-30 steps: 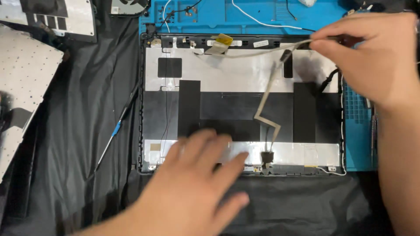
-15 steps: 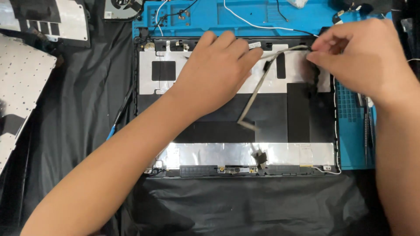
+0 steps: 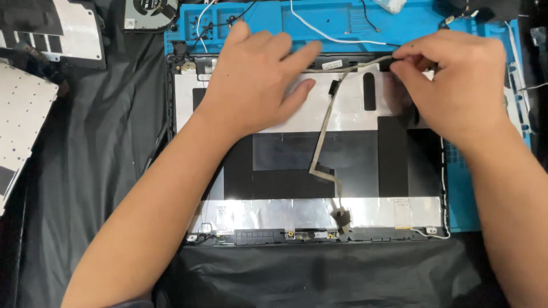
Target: The person repairs a laptop by routing cables and reassembling internal components on a workbench.
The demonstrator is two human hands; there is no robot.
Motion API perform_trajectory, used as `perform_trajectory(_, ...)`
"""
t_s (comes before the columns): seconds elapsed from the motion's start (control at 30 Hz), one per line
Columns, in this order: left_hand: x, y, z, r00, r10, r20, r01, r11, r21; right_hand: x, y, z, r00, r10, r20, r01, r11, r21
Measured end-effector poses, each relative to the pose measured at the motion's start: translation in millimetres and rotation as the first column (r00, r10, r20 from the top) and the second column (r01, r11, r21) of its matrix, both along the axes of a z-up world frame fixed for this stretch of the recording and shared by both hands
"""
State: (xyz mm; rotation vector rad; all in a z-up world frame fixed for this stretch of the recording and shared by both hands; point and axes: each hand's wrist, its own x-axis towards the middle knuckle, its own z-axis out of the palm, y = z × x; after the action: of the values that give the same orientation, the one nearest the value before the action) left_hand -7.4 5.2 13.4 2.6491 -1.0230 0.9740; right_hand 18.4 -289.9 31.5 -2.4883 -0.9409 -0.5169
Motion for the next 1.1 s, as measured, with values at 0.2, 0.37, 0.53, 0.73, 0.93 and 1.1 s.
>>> perform_trajectory(0.2,2.9,5.4,-22.8,0.998,0.054,0.021,-0.054,0.998,0.038,0.6,-3.7,-8.7,0.969,0.0,0.245,0.037,0.989,-0.145)
perform_trajectory(0.37,-2.3,-0.6,-14.7,0.998,-0.04,0.044,0.038,0.999,0.038,0.1,0.0,-11.0,0.98,0.023,0.196,0.006,0.99,-0.144)
perform_trajectory(0.53,-0.6,-4.8,-21.8,0.998,-0.024,-0.053,0.031,0.991,0.133,3.5,-3.3,-6.6,0.998,0.057,0.006,-0.056,0.997,-0.057)
perform_trajectory(0.73,-6.3,-27.0,-2.4,0.995,0.063,-0.083,-0.049,0.986,0.158,4.6,-0.5,-0.2,0.998,0.02,-0.062,-0.019,1.0,0.006)
perform_trajectory(0.93,-1.6,-53.0,-4.3,0.975,-0.029,-0.221,0.065,0.986,0.156,9.2,-13.7,-8.2,0.998,0.06,-0.005,-0.06,0.998,0.01)
perform_trajectory(1.1,-3.8,-43.5,-2.8,0.972,-0.17,-0.159,0.165,0.985,-0.046,10.1,-8.2,3.5,1.0,0.027,-0.003,-0.027,1.0,-0.015)
